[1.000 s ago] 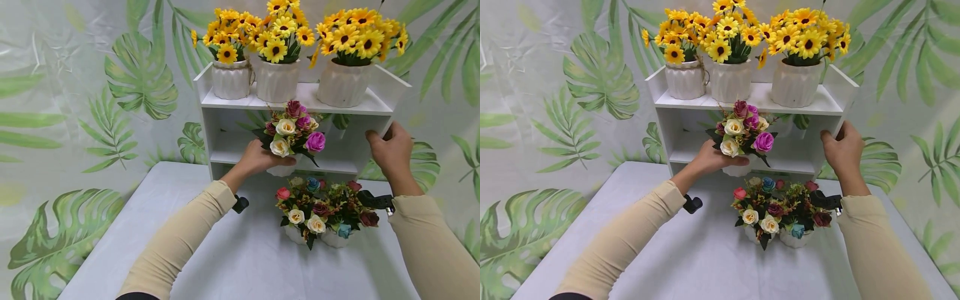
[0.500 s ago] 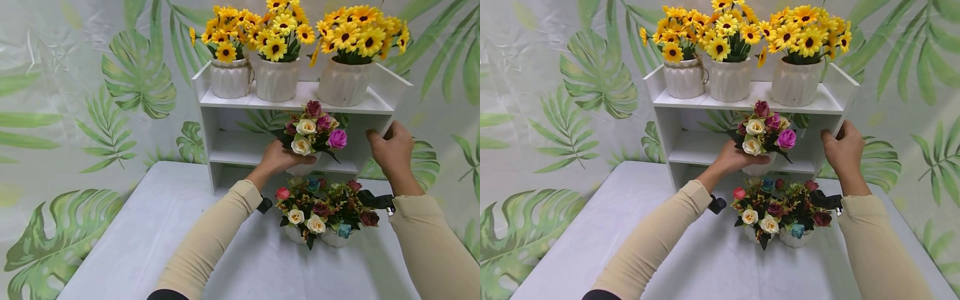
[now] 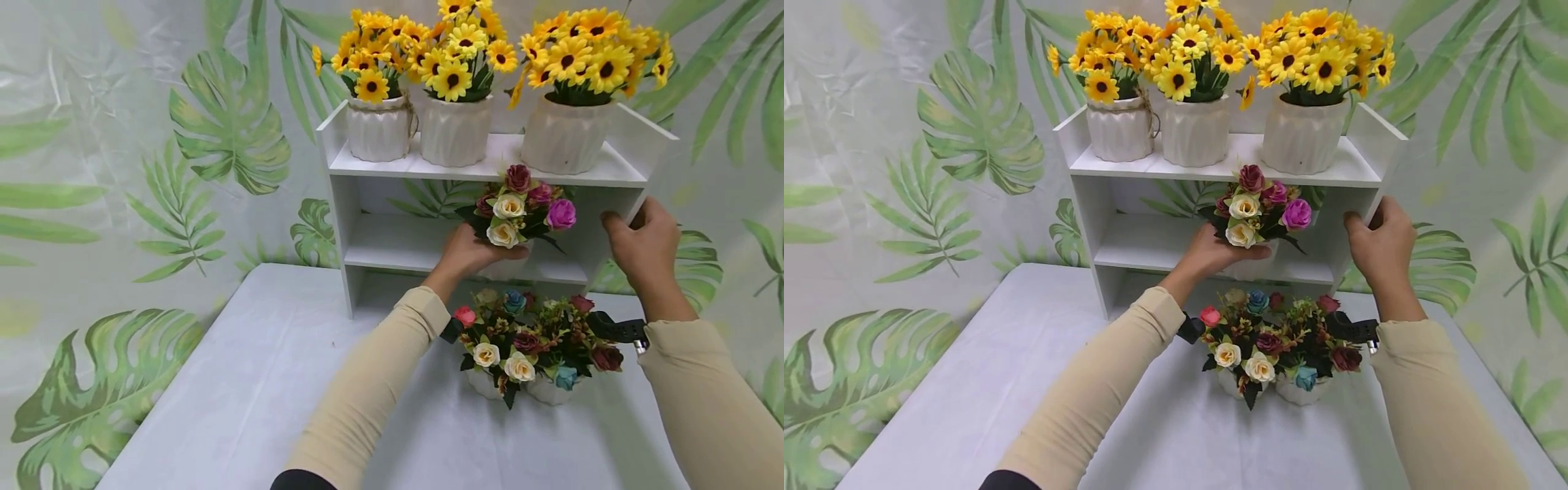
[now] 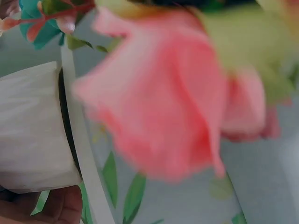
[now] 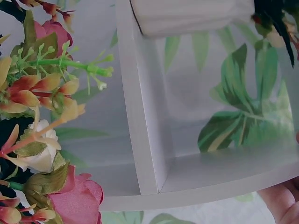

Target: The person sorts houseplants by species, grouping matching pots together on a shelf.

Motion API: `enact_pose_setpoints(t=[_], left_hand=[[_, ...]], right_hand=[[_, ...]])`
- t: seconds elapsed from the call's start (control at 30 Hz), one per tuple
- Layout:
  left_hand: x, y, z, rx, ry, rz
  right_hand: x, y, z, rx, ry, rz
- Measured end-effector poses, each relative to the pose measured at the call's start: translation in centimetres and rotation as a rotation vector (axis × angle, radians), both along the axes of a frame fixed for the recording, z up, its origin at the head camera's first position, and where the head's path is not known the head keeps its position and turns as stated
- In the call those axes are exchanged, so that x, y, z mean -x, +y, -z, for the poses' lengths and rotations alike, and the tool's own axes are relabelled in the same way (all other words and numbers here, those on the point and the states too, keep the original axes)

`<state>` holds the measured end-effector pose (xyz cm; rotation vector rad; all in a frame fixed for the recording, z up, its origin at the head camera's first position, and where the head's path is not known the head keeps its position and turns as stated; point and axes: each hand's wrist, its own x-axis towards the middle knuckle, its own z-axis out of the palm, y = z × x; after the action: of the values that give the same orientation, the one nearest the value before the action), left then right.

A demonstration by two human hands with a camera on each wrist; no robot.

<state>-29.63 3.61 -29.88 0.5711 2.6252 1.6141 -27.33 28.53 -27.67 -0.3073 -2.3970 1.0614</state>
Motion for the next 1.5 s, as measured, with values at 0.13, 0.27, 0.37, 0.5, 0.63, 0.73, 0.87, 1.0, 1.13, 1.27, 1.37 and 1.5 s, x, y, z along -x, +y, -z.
enact_pose_setpoints(t=[0.13,0.27,0.37,0.5,0.63,0.73,0.87,1.0,1.13,1.27,1.37,1.5], left_hand=[[0.2,0.8,0.4,-0.018,-0.014,0.0],[0.5,1.8,0.4,-0.005,0.011,0.028],[0.8,2.5,0.3,-0.026,0.007,0.038],[1.2,3.4,0.4,-0.066,0.029,0.038],[1.6,3.9,0.6,-0.078,0.056,0.061],[1.8,4.0,0.6,-0.083,0.028,0.066],[2.0,4.2,0.5,-0.064,-0.028,0.056],[2.2,4.5,0.5,-0.046,-0.051,0.051],[2.3,4.9,0.7,-0.081,-0.04,0.059],[2.2,5.3,0.8,-0.121,-0.007,0.049],[1.9,5.5,0.7,-0.088,0.017,0.02],[1.7,5.6,0.5,-0.028,0.009,-0.011]], right_hand=[[-0.2,-0.1,0.3,0.018,-0.002,-0.025],[-0.2,0.2,0.4,0.005,0.02,-0.002],[-0.1,0.5,0.3,-0.005,0.036,0.02],[-0.1,0.6,0.1,0.002,0.048,0.031],[-0.1,0.4,0.0,0.008,0.047,0.035],[-0.2,0.3,-0.1,0.006,0.045,0.032],[-0.2,0.2,0.0,0.005,0.052,0.036],[-0.2,0.3,0.1,0.009,0.049,0.039],[-0.2,0.3,0.1,0.008,0.039,0.037],[-0.1,0.3,0.1,-0.005,0.037,0.027],[0.0,0.3,0.1,-0.008,0.044,0.019],[0.0,0.3,0.1,0.005,0.061,0.014]])
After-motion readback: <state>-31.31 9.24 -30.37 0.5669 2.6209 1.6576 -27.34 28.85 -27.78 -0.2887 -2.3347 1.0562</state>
